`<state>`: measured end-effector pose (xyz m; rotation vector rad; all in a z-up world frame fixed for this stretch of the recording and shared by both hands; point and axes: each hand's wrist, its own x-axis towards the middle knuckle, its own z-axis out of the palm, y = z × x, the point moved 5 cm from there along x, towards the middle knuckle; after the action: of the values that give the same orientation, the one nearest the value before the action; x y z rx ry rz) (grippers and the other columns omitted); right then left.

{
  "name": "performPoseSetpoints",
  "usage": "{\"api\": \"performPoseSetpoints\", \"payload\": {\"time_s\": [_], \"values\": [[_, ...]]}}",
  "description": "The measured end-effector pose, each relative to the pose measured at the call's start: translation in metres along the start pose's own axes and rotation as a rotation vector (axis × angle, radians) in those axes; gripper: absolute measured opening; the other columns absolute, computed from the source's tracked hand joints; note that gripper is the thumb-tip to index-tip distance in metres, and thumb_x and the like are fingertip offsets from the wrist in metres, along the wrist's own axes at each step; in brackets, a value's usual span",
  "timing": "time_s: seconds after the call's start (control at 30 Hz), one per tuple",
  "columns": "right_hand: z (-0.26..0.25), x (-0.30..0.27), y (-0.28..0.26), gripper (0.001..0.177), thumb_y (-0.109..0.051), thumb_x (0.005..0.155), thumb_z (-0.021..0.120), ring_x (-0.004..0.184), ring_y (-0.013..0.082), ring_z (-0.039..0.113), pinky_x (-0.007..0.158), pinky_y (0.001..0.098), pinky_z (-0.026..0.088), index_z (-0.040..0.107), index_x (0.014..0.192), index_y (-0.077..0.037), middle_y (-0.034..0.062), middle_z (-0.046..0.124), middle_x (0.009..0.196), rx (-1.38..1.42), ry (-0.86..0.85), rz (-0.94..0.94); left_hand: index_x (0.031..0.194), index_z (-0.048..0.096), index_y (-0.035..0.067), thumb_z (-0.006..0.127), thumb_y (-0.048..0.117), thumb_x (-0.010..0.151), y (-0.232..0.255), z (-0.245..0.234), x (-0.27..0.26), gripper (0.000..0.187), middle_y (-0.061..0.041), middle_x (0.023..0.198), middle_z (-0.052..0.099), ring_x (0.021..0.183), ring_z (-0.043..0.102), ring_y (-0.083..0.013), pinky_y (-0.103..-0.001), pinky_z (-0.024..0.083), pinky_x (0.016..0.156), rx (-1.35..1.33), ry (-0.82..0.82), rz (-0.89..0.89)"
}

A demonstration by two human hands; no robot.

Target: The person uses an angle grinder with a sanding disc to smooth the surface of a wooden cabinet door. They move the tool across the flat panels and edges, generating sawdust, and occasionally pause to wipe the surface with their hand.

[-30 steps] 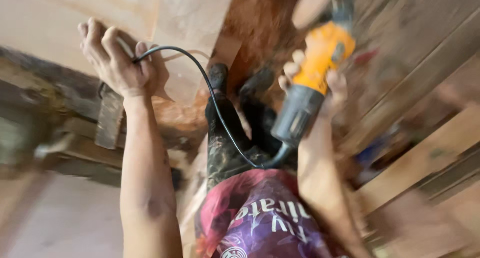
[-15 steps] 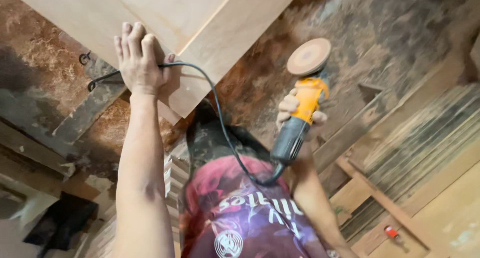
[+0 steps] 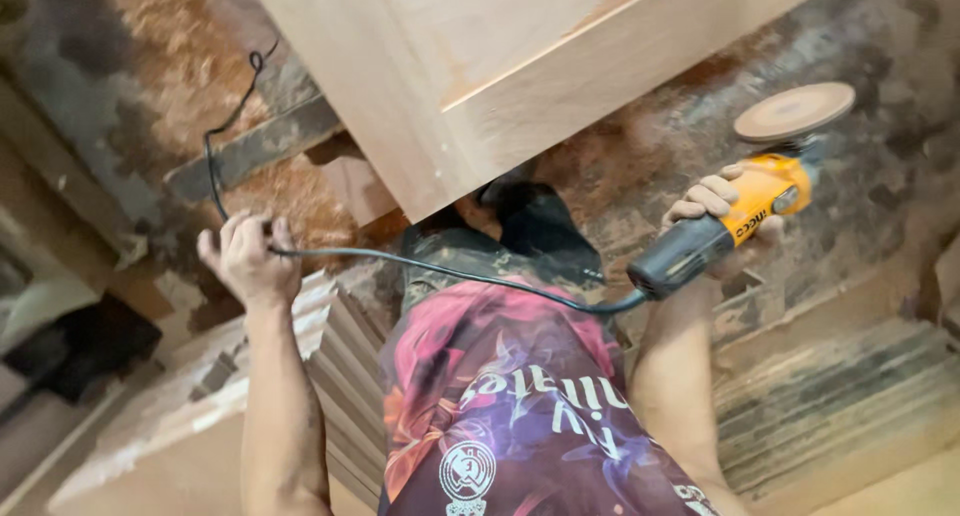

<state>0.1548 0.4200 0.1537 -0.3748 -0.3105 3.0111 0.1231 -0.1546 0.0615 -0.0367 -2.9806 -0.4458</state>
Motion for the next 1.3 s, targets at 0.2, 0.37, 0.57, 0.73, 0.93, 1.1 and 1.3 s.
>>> {"api": "performPoseSetpoints", "payload": {"time_s": [0.2, 0.37, 0.57, 0.73, 0.93, 1.1, 1.3], "values": [[-0.009, 0.067, -0.002, 0.06, -0.042, 0.095, 0.074, 0.099, 0.0202, 0.059, 0.104, 0.0449, 0.05, 0.053, 0.137, -0.003, 0.0083, 0.059, 0.109, -0.254, -0.101, 0.236, 0.101, 0.074, 0.013, 0.073, 0.027, 0.091, -0.032, -0.014, -0.093, 0.017, -0.014, 0.097, 0.075, 0.098, 0.068, -0.0342, -0.05, 0.044, 0.1, 0.317, 0.084, -0.693], [0.004, 0.123, -0.003, 0.057, -0.027, 0.093, 0.07, 0.103, 0.0235, 0.061, 0.106, 0.0478, 0.052, 0.052, 0.14, 0.0, 0.0126, 0.061, 0.115, -0.239, -0.162, 0.435, 0.111, 0.072, 0.011, 0.065, 0.023, 0.09, 0.032, 0.056, -0.182, 0.025, -0.023, 0.11, 0.072, 0.107, 0.067, -0.0417, -0.053, 0.052, 0.093, 0.024, -0.592, -0.777], [0.035, 0.142, -0.015, 0.056, -0.015, 0.091, 0.07, 0.106, 0.0296, 0.067, 0.103, 0.0491, 0.056, 0.051, 0.141, -0.002, 0.016, 0.065, 0.119, -0.724, -0.099, 0.443, 0.118, 0.069, 0.005, 0.076, 0.027, 0.081, 0.165, 0.071, -0.166, 0.043, -0.021, 0.119, 0.07, 0.113, 0.066, -0.0402, -0.048, 0.051, 0.099, -0.346, -0.37, -0.648], [0.054, 0.134, 0.011, 0.052, -0.002, 0.085, 0.079, 0.097, 0.0238, 0.068, 0.088, 0.042, 0.06, 0.057, 0.132, -0.002, 0.0116, 0.066, 0.11, -1.345, -0.237, 0.364, 0.117, 0.071, 0.005, 0.078, 0.022, 0.082, 0.278, 0.041, -0.069, 0.04, -0.015, 0.115, 0.075, 0.106, 0.074, -0.0277, -0.039, 0.058, 0.095, -0.812, -0.15, -0.618], [0.015, 0.097, 0.061, 0.042, -0.015, 0.088, 0.079, 0.097, 0.0168, 0.069, 0.087, 0.0331, 0.06, 0.062, 0.124, 0.0, 0.0076, 0.069, 0.11, -1.471, -0.156, 0.417, 0.156, 0.013, -0.007, 0.093, 0.035, 0.056, 0.406, 0.039, 0.011, 0.135, -0.033, 0.108, 0.07, 0.097, 0.073, -0.0432, -0.043, 0.06, 0.089, -1.127, -0.624, -0.484], [-0.017, 0.074, 0.088, 0.043, -0.03, 0.095, 0.068, 0.096, 0.0163, 0.068, 0.085, 0.0319, 0.058, 0.061, 0.127, -0.001, 0.0066, 0.07, 0.11, -1.292, 0.005, 0.622, 0.158, 0.0, -0.005, 0.093, 0.034, 0.052, 0.385, 0.054, -0.017, 0.147, -0.033, 0.107, 0.071, 0.097, 0.072, -0.0464, -0.046, 0.059, 0.089, -1.049, -0.684, -0.58], [-0.047, 0.06, 0.121, 0.04, -0.03, 0.1, 0.065, 0.087, 0.0152, 0.066, 0.077, 0.0313, 0.056, 0.065, 0.123, 0.002, 0.0068, 0.07, 0.102, -1.283, 0.012, 0.7, 0.157, -0.01, -0.005, 0.094, 0.031, 0.054, 0.36, 0.064, -0.051, 0.151, -0.032, 0.114, 0.069, 0.103, 0.07, -0.0465, -0.048, 0.057, 0.091, -1.159, -0.545, -0.579]]}}
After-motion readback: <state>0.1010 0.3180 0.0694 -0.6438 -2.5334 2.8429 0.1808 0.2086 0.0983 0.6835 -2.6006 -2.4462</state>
